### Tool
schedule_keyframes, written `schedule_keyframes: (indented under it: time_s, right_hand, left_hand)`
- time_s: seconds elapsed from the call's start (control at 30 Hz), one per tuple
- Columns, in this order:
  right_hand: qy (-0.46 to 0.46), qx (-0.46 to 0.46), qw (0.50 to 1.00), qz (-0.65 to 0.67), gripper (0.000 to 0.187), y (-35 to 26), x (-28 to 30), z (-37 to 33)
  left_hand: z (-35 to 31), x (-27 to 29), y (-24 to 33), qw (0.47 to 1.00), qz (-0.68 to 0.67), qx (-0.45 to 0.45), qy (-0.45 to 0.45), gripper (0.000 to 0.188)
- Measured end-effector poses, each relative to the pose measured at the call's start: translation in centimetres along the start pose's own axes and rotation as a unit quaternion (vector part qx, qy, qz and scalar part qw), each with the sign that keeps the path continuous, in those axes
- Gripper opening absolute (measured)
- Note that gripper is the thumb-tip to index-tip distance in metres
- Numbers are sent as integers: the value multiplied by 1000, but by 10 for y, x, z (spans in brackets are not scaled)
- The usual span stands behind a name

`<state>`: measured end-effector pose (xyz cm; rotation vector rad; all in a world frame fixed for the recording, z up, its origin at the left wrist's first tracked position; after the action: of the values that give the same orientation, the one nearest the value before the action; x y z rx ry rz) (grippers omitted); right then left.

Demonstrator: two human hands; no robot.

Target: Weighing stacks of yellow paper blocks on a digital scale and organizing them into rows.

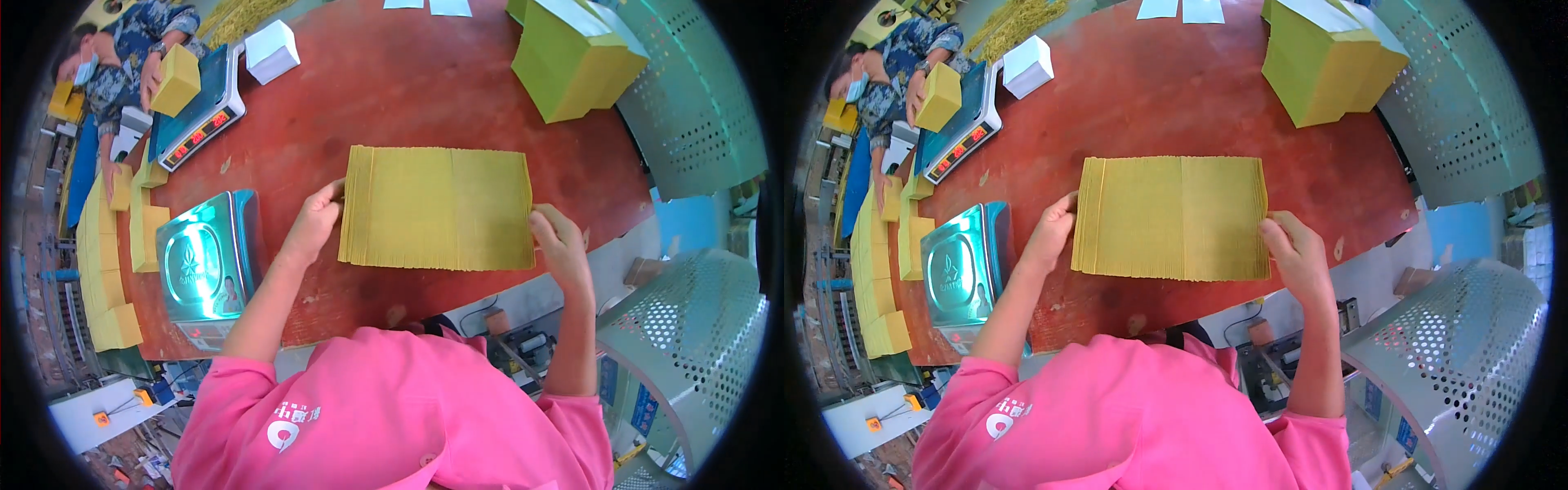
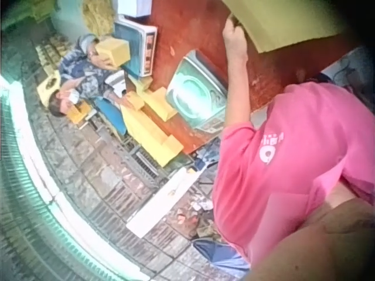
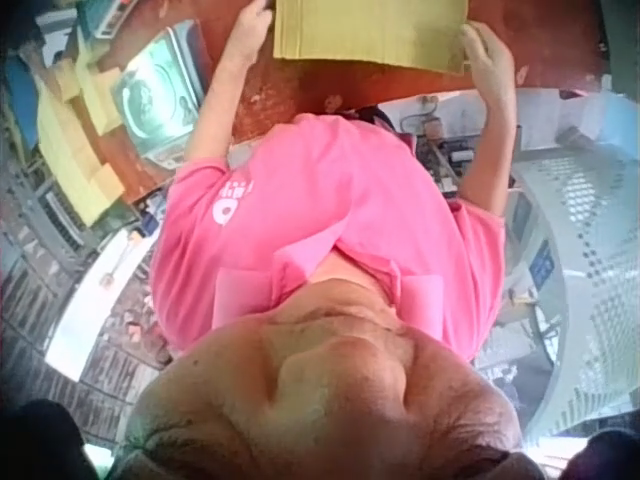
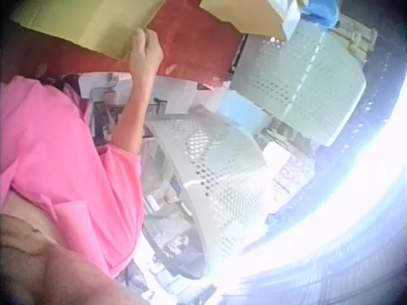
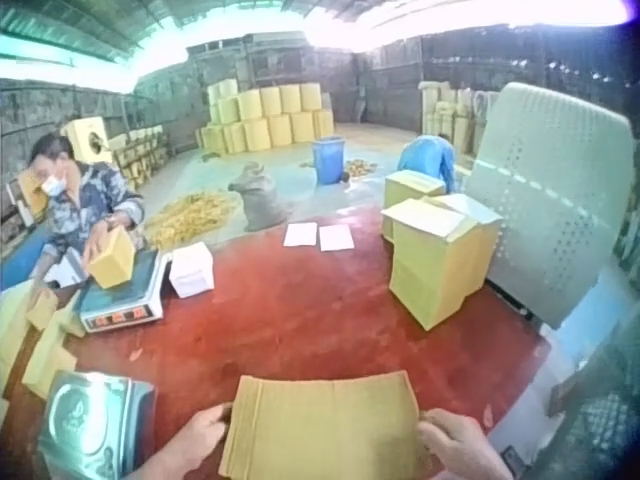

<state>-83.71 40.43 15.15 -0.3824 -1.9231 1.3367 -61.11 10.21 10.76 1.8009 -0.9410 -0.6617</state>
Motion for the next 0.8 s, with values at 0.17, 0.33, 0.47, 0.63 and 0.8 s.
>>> schedule_keyframes:
  time_s: [0.17, 0.33, 0.47, 0.63, 0.8]
  right_hand:
    - [33, -45, 991, 126, 42, 56, 4, 4]
    - [35, -26, 981, 187, 41, 42, -51, 11]
    - [63, 8, 943, 327, 38, 33, -55, 15]
    - [116, 84, 882, 450, 33, 30, -57, 24]
    - [101, 86, 900, 415, 36, 73, -69, 37]
  left_hand:
    - [-1, -3, -4, 996, 38, 73, -30, 62]
    - [-2, -27, 6, 993, 103, 8, -56, 75]
    - [-14, -17, 43, 991, 72, -96, -54, 68]
    - [-20, -18, 37, 978, 104, -180, -32, 83]
    - [-9, -6, -11, 958, 216, -190, -1, 82]
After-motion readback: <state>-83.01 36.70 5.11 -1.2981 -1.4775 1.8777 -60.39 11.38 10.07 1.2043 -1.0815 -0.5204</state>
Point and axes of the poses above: each hand's wrist, its own z-axis towards the middle knuckle, its own x-axis out of the back of the hand, y = z × x, the point moved 1 cm from there along z, towards the middle knuckle, and after that the axes turned 5 degrees about x, right-handed, at the moved point
